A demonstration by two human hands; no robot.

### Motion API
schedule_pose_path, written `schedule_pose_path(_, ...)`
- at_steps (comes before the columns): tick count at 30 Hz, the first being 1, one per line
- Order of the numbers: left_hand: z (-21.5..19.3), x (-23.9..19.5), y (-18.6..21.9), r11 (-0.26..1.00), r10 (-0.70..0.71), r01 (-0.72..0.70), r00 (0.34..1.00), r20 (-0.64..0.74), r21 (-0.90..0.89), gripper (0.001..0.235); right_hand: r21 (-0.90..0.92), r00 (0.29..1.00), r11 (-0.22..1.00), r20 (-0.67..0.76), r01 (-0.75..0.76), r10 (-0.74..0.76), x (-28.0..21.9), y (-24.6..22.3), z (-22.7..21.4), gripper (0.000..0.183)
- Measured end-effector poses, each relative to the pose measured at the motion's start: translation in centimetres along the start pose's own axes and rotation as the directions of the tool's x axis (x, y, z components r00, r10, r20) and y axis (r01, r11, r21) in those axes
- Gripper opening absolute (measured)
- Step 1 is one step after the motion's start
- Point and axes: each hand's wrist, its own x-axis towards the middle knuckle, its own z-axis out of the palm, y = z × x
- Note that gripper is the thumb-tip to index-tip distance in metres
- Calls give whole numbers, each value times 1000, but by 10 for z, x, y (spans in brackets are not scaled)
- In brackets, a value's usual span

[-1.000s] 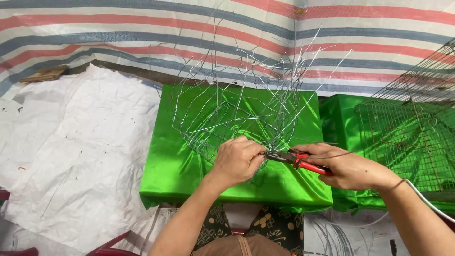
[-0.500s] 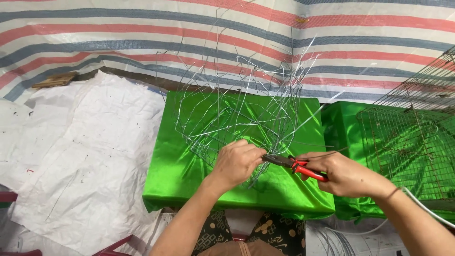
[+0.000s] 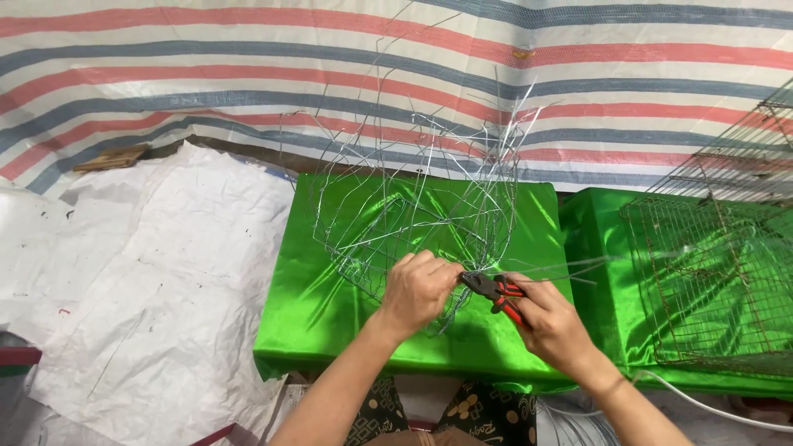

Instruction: The person is constructing a wire mesh structure, likely a birdcage, by manually bending metal wires and using pliers to cut and secure them.

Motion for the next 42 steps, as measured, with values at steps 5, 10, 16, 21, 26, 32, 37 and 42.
schedule_pose_path(5,2,-1,5,999,-24,25,999,-24,21,14,-267,960,964,-269,9,-83,0,1,30,11)
schedule_pose_path(10,11,-8,4,999,-40,41,998,-48,32,27,-463,886,886,-422,-27,-194,-7,16,55,21)
schedule_pose_path(16,9,8,1,989,-104,111,992,73,-101,26,-389,936,909,-352,-152,6,-14,-22,28,5)
schedule_pose_path(21,17,4,-1,974,-147,177,968,201,-142,14,625,582,229,444,-746,682,-48,-61,10,70)
schedule_pose_path(26,0,9,7,951,-185,262,908,376,-164,21,802,717,-482,562,-352,413,-46,-92,31,48)
schedule_pose_path(32,-1,4,7,943,-219,290,910,353,-164,21,701,795,-690,518,-182,316,-46,-97,48,43)
schedule_pose_path(37,-4,7,12,945,-213,277,925,316,-174,20,541,862,-838,454,-65,226,-63,-91,73,40)
schedule_pose_path(42,2,1,9,934,-274,335,894,354,-122,21,450,915,-892,345,35,210,-72,-88,94,38)
